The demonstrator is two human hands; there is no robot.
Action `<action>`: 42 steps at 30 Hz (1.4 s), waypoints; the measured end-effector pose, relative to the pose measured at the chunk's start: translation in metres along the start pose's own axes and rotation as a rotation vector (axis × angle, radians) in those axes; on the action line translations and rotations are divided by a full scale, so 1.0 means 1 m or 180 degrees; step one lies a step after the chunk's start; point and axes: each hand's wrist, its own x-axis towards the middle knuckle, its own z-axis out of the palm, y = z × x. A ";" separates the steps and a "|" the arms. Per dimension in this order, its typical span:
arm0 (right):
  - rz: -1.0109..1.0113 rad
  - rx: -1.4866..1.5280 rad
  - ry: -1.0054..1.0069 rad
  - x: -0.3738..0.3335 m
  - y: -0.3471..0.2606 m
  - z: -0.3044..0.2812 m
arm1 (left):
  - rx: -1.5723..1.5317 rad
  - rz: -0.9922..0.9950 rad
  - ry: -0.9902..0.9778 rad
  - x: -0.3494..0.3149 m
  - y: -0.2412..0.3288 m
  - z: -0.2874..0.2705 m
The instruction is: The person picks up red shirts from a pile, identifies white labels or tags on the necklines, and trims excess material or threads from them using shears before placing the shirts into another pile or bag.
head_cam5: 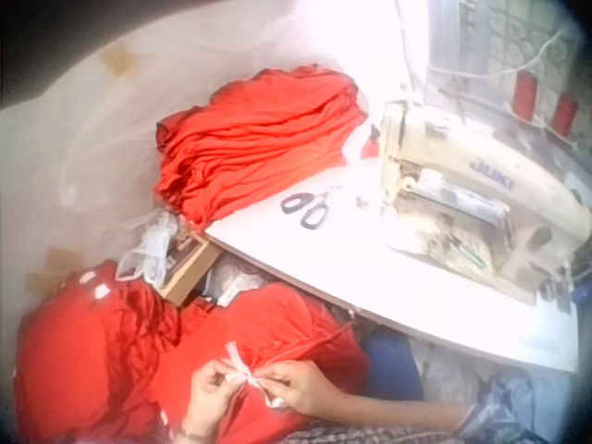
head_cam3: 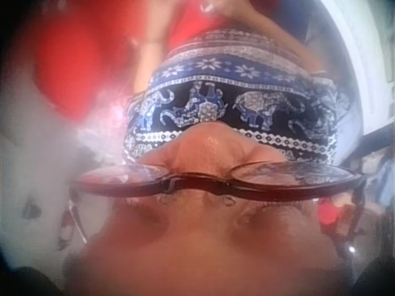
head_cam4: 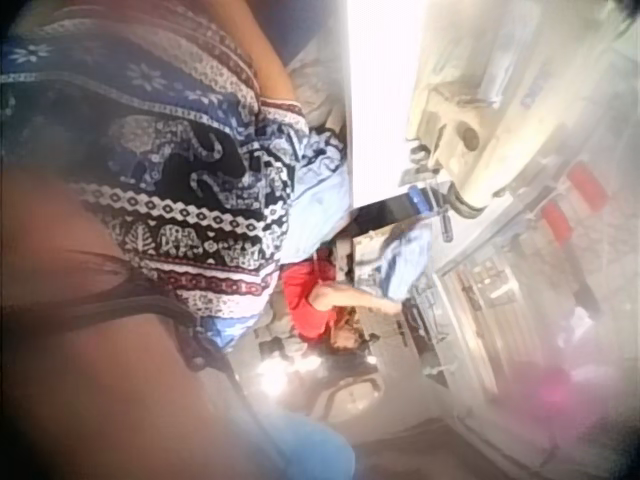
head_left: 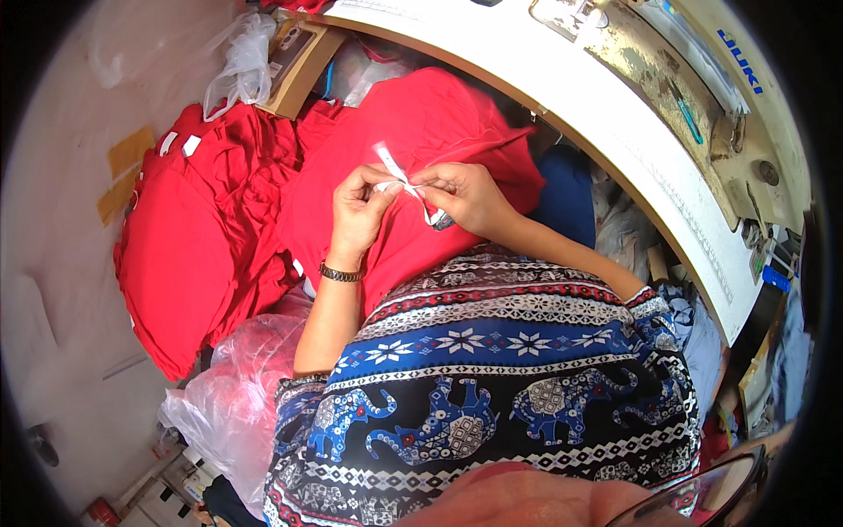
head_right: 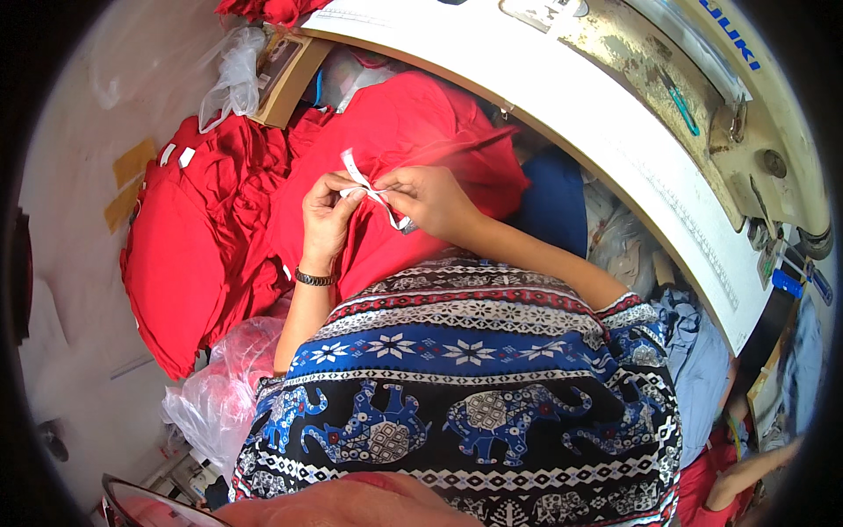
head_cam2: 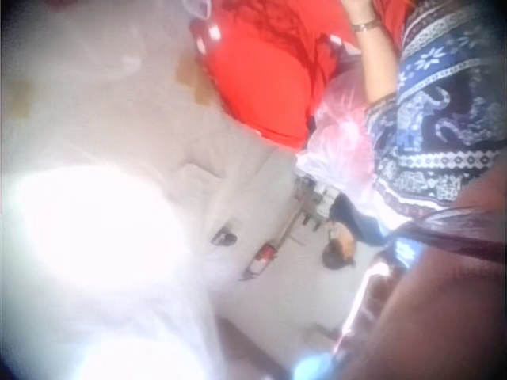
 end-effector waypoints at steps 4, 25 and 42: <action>-0.0001 0.0162 -0.0104 0.000 0.001 0.002 | -0.0158 0.0002 0.0045 0.000 0.001 0.002; -0.0812 -0.1509 0.0133 0.001 0.000 -0.008 | -0.0552 -0.0089 0.0264 0.000 -0.009 0.022; -0.1000 -0.1943 0.0214 0.014 -0.012 -0.003 | -0.1148 -0.0376 0.0403 0.007 0.002 0.023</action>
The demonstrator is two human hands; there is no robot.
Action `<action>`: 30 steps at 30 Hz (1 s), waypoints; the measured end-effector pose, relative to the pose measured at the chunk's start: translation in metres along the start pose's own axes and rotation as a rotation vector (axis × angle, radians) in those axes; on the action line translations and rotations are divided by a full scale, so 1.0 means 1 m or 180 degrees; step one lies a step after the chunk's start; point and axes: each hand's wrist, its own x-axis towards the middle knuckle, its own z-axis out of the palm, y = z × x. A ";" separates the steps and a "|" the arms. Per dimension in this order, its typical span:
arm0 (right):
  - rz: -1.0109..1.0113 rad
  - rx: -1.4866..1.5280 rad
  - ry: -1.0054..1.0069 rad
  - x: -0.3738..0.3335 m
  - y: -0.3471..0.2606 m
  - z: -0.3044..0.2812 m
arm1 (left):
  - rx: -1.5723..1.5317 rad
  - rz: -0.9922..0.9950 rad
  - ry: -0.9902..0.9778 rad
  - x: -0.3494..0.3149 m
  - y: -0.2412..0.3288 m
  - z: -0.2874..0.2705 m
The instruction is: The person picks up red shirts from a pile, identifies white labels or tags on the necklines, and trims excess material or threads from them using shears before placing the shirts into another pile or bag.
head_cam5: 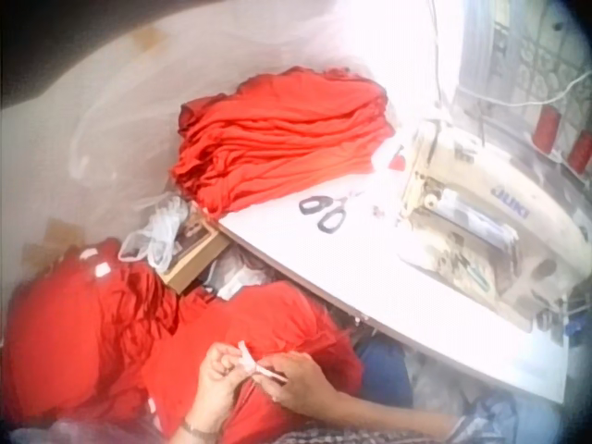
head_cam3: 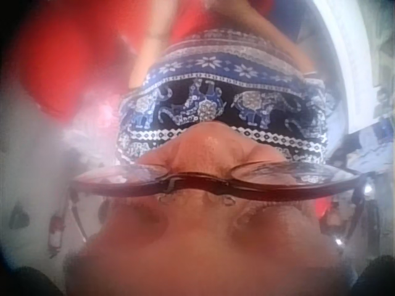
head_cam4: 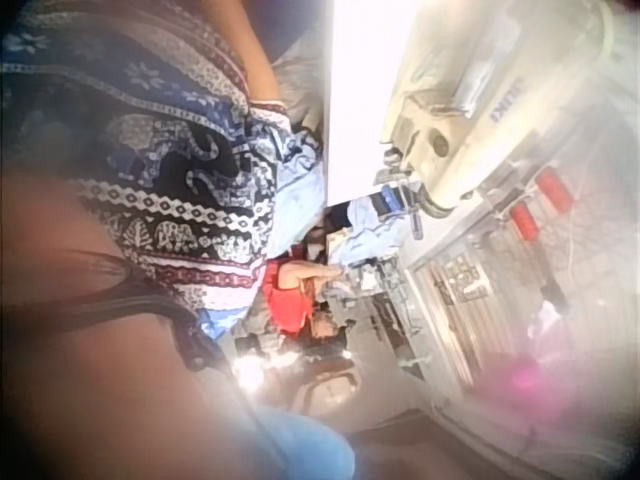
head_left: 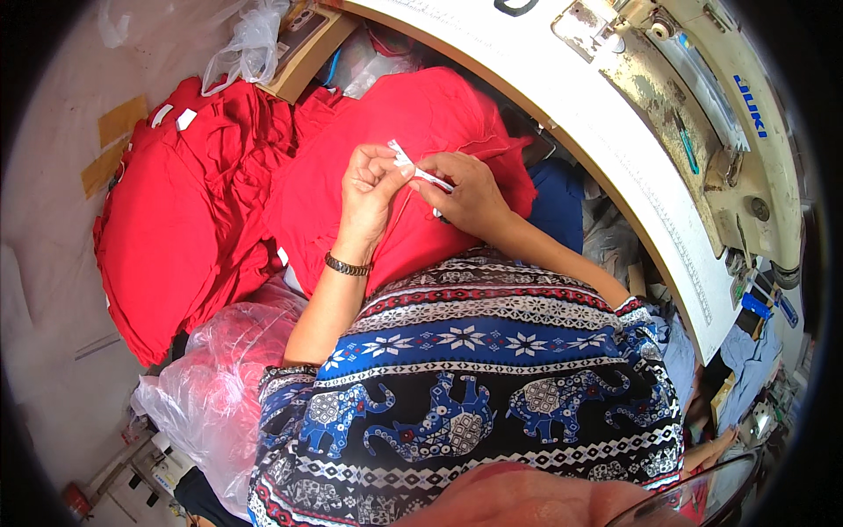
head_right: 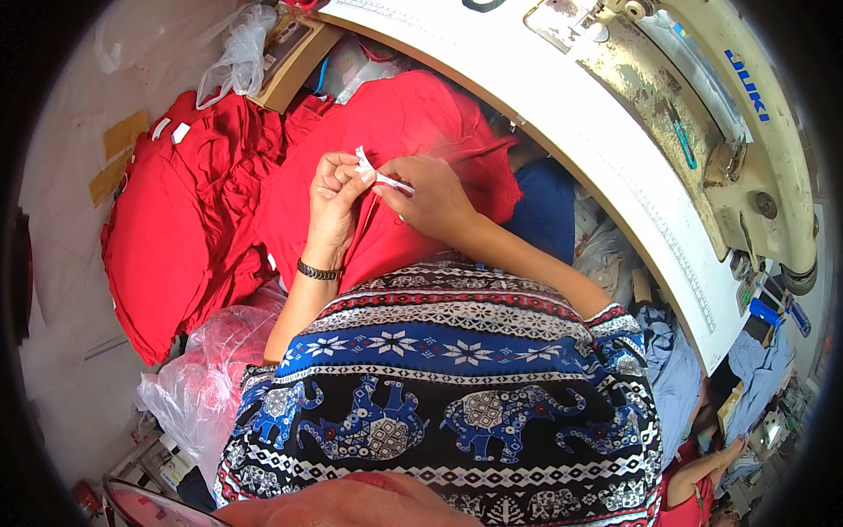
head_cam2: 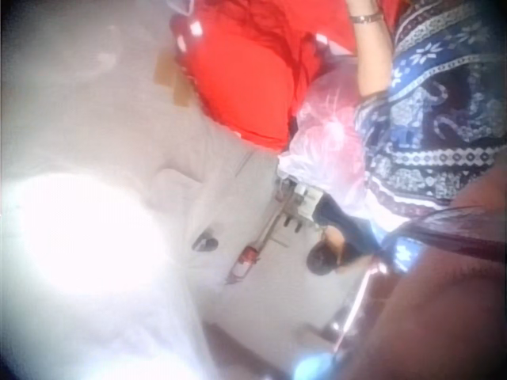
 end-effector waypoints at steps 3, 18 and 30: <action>0.0068 0.0008 -0.0026 0.000 0.002 -0.001 | 0.0075 0.0049 0.0131 0.001 -0.003 0.000; 0.0577 0.0773 -0.0114 -0.002 0.012 0.006 | 0.0850 -0.0034 -0.0113 0.011 0.000 -0.006; 0.1005 0.1590 0.0043 -0.013 0.033 0.021 | 0.3596 0.1972 -0.0588 0.155 0.076 0.050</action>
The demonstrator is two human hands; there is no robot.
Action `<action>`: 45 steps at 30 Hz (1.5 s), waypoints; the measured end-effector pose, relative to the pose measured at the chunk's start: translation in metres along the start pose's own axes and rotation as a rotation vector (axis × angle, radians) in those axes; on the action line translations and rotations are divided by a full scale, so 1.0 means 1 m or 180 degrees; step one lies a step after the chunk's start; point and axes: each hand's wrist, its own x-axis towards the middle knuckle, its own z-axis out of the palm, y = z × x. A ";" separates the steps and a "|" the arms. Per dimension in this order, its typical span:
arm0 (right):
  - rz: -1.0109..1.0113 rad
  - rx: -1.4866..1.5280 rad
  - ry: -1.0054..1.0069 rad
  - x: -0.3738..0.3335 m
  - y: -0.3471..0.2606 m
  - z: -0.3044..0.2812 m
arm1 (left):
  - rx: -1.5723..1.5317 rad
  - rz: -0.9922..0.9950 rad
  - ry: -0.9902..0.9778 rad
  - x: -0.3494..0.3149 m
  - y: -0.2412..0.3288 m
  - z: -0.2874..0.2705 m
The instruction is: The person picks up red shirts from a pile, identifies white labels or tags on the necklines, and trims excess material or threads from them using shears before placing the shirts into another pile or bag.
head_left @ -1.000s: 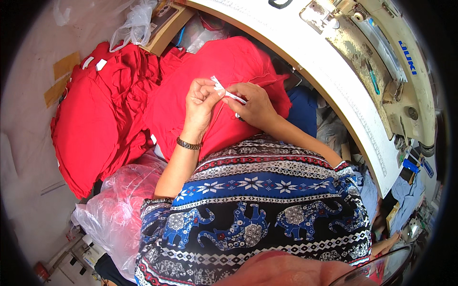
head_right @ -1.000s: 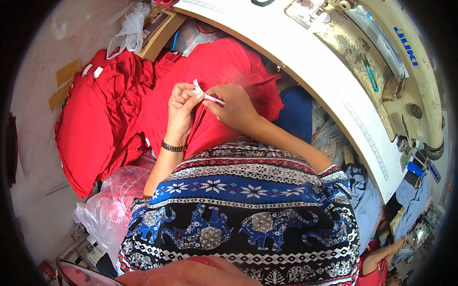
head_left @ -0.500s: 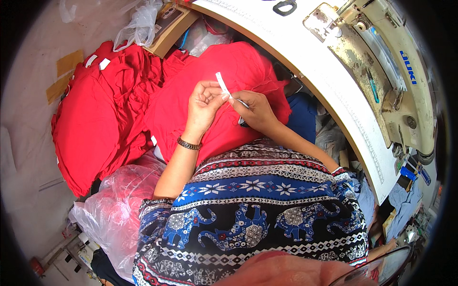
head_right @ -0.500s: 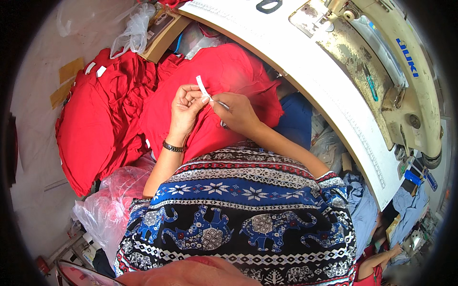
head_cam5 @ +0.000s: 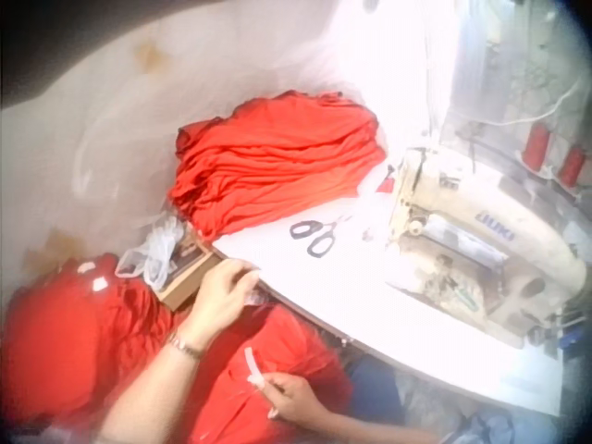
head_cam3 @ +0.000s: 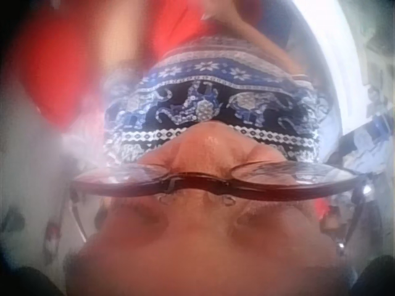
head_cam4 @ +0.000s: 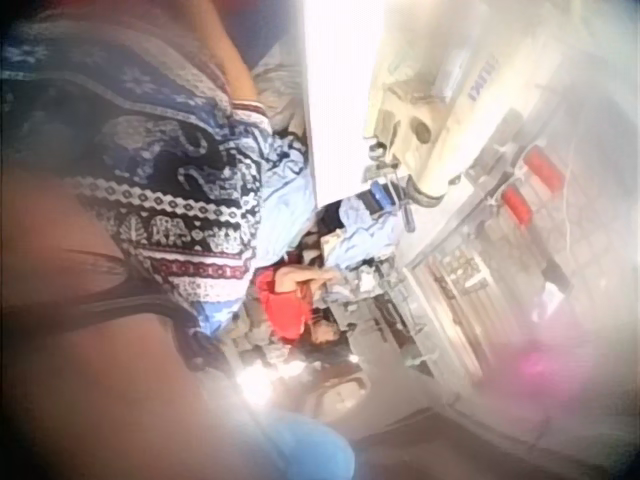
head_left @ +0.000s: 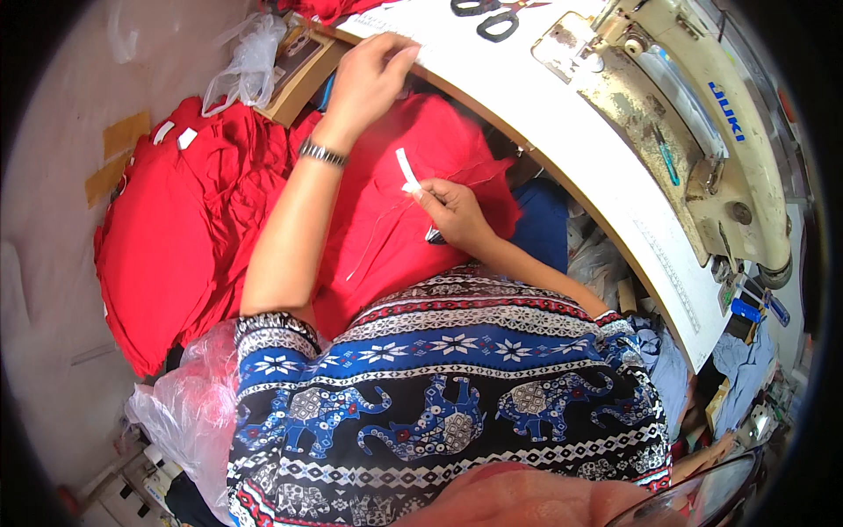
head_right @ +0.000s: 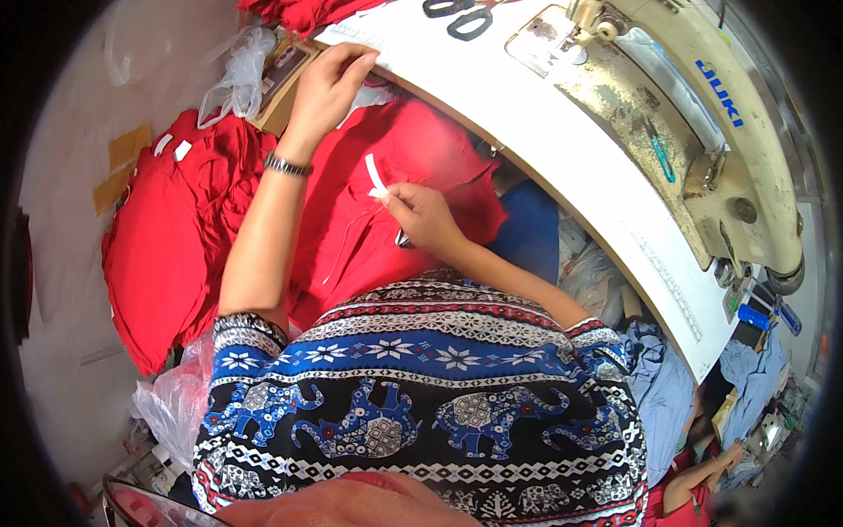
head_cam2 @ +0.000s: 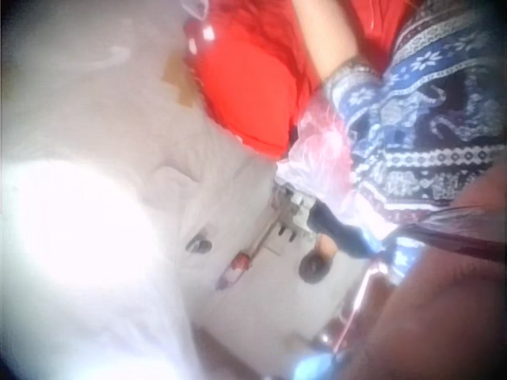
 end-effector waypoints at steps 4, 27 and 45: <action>0.0225 0.0292 0.0007 -0.003 0.000 0.004 | 0.0741 0.0796 0.0228 0.066 -0.011 0.045; 0.0300 0.1078 -0.0114 0.003 -0.014 0.004 | 0.0757 -0.1650 -0.2377 -0.101 0.041 -0.134; 0.0419 0.0862 -0.0808 0.003 -0.032 -0.006 | 0.0420 -0.1399 -0.2770 -0.151 0.056 -0.110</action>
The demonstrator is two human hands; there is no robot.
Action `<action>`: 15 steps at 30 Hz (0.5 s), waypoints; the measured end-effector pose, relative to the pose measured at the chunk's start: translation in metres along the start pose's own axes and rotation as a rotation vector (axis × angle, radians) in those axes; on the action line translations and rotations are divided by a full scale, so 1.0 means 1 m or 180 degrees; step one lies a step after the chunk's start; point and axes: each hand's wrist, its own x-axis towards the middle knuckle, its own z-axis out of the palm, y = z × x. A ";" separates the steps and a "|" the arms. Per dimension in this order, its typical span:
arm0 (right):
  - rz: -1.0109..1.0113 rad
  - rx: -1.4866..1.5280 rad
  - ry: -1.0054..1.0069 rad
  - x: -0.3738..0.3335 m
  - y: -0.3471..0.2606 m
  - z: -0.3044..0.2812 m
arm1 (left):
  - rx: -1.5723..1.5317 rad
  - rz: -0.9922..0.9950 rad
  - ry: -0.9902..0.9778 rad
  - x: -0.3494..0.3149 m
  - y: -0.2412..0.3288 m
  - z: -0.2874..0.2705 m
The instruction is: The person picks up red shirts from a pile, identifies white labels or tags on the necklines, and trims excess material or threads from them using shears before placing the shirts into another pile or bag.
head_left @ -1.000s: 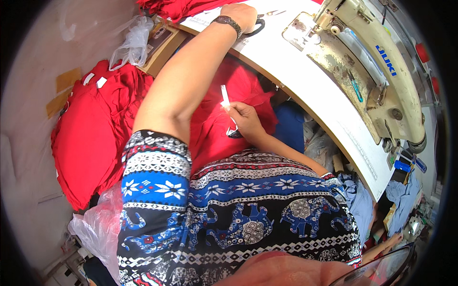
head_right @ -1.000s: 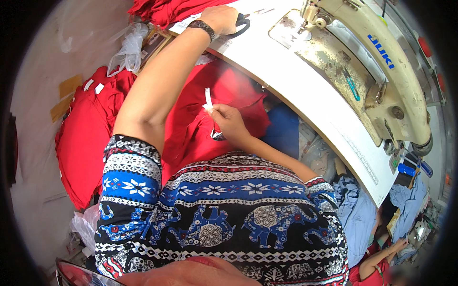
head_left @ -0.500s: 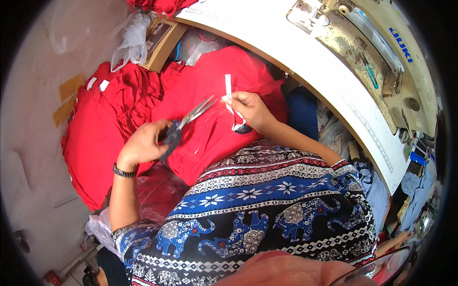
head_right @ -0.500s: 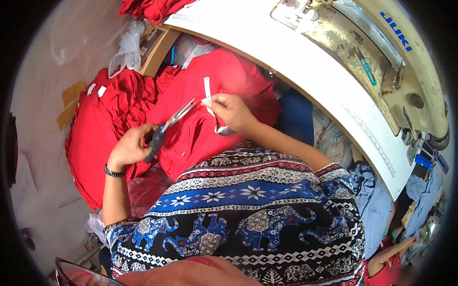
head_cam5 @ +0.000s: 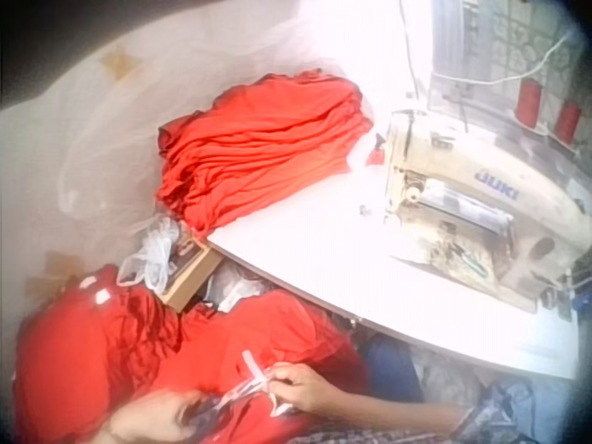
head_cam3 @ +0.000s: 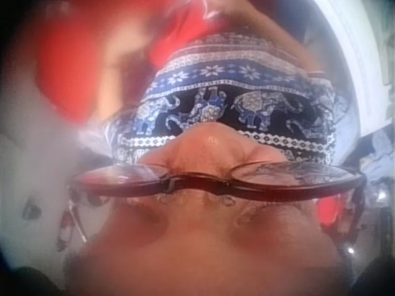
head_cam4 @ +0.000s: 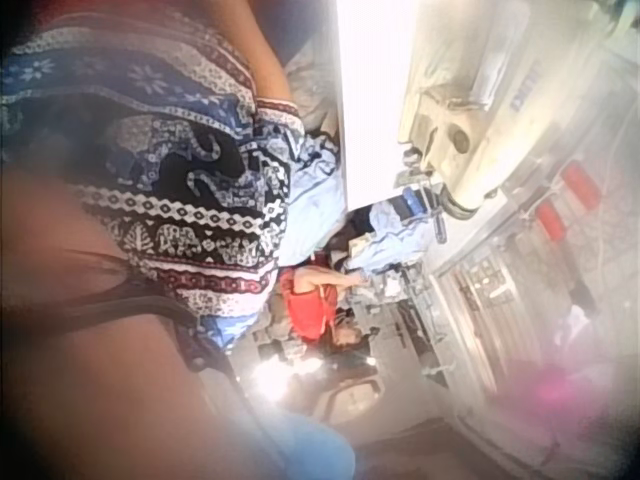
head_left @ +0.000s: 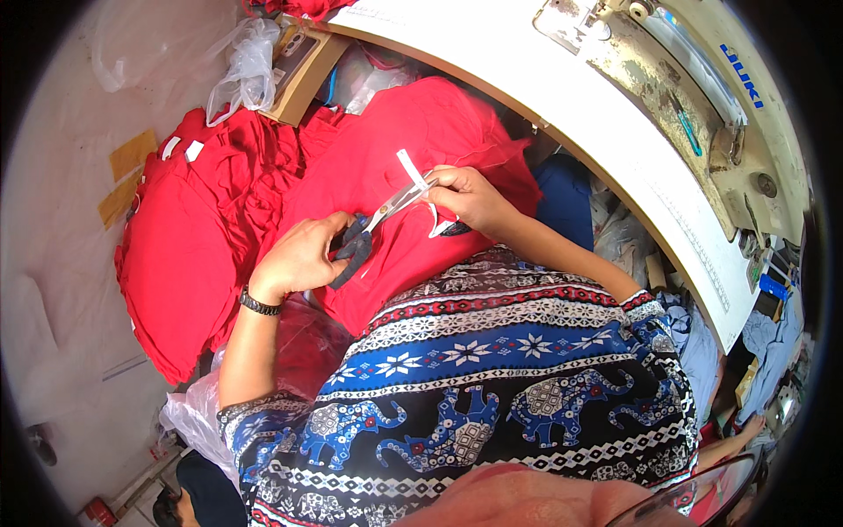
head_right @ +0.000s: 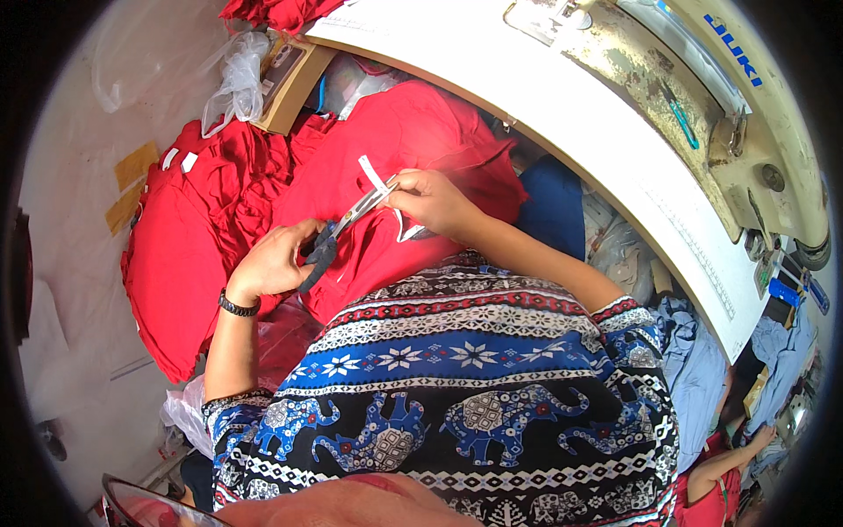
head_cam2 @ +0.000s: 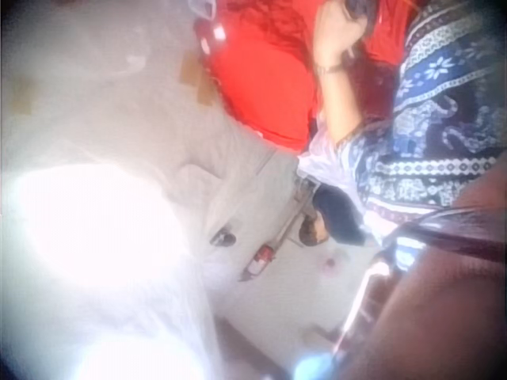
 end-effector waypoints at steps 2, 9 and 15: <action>-0.0058 -0.0035 0.0017 0.001 0.002 -0.001 | -0.0050 -0.0023 -0.0005 0.003 0.001 0.002; 0.0114 -0.0115 0.0069 0.002 0.007 0.001 | -0.0049 -0.0007 0.0047 0.003 -0.005 0.011; -0.0099 -0.0046 0.0712 0.006 0.010 -0.008 | -0.0321 -0.0031 0.0352 0.013 -0.014 0.000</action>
